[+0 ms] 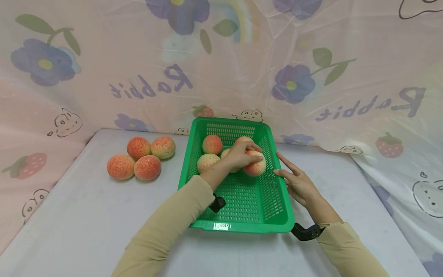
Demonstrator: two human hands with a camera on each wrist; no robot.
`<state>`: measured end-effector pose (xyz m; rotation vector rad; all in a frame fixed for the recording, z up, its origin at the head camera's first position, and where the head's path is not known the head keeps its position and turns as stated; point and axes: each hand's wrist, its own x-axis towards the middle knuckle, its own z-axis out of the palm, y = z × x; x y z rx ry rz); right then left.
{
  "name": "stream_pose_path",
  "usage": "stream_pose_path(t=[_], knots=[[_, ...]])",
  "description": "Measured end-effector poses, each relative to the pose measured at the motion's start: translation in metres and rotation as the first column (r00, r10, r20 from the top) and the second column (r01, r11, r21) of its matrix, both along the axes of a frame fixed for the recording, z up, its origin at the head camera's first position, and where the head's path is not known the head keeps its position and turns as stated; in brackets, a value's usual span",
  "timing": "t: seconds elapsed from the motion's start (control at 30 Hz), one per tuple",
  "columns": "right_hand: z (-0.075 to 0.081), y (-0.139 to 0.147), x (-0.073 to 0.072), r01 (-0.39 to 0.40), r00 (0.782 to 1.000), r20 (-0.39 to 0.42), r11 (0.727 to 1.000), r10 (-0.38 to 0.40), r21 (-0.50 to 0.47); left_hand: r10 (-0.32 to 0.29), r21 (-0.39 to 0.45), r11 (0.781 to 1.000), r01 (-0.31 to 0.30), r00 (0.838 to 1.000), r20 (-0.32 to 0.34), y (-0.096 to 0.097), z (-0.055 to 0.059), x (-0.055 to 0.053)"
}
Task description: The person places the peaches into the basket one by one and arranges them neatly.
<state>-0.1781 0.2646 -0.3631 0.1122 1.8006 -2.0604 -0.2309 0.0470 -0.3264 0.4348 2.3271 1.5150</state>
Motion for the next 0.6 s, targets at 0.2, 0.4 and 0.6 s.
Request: stream_pose_path(t=[0.2, 0.4, 0.6], knots=[[0.0, 0.0, -0.001, 0.005, 1.0, 0.005, 1.0, -0.005, 0.002, -0.002, -0.086, 0.996, 0.003, 1.0, 0.013, 0.011, -0.006, 0.0], [0.0, 0.0, 0.0, 0.003, 1.0, 0.017, 1.0, -0.003, 0.009, 0.038, -0.119, 0.992, -0.033, 0.998, 0.045, 0.015, -0.006, 0.002], [-0.002, -0.001, 0.001, 0.0, 1.0, 0.01, 1.0, 0.0, 0.024, 0.057, -0.125, 0.991, -0.046, 0.994, 0.09, 0.014, -0.005, 0.003]])
